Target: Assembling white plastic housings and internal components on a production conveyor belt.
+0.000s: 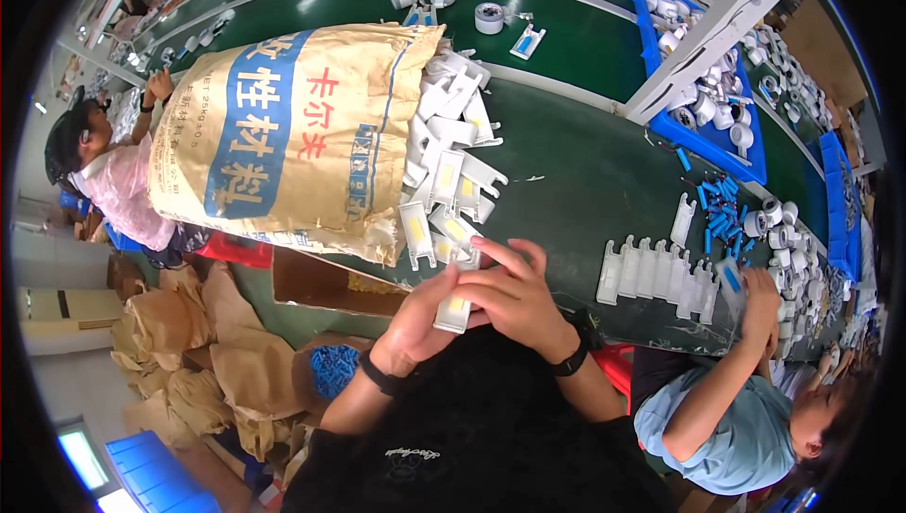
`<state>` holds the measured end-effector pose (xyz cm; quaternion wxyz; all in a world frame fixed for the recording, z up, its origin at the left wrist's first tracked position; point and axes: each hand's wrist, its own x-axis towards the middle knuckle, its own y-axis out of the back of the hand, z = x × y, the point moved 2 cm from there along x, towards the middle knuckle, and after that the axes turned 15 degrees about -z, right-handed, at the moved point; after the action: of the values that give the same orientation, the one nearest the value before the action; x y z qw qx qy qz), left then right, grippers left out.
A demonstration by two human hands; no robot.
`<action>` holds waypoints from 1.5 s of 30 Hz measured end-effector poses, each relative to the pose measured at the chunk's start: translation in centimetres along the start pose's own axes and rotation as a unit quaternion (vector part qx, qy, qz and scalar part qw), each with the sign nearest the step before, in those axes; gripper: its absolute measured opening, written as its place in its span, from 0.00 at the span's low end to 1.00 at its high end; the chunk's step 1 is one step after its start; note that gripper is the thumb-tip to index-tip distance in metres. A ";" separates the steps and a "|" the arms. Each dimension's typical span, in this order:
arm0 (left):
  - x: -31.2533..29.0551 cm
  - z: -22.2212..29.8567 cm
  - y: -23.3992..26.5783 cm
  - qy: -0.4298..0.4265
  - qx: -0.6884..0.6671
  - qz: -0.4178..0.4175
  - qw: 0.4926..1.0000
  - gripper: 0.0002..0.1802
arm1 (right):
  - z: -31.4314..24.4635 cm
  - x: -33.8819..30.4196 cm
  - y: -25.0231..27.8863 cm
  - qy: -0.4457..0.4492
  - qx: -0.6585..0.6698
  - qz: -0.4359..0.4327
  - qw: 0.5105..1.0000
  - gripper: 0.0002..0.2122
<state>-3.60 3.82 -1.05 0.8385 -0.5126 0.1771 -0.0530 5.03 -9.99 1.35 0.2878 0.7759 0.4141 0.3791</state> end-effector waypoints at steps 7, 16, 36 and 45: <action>-9.6 0.9 4.0 -0.221 0.236 0.276 0.905 0.29 | -0.6 3.4 -4.4 -0.160 0.009 0.031 0.987 0.21; -9.5 0.0 2.6 -0.191 0.154 0.203 0.948 0.32 | -0.8 6.7 -8.2 -0.212 -0.093 -0.011 0.973 0.20; 3.4 1.7 -0.2 -0.121 0.067 -0.038 0.990 0.26 | -0.1 0.5 3.2 -0.057 0.005 0.068 0.996 0.11; 5.1 0.9 -1.1 -0.089 0.083 -0.025 0.992 0.25 | 0.9 -0.8 3.8 -0.039 0.003 0.074 0.996 0.11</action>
<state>1.54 2.67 -0.91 0.8888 -0.4485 0.0838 -0.0431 7.10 -12.66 3.49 0.2724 0.8197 0.3451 0.3670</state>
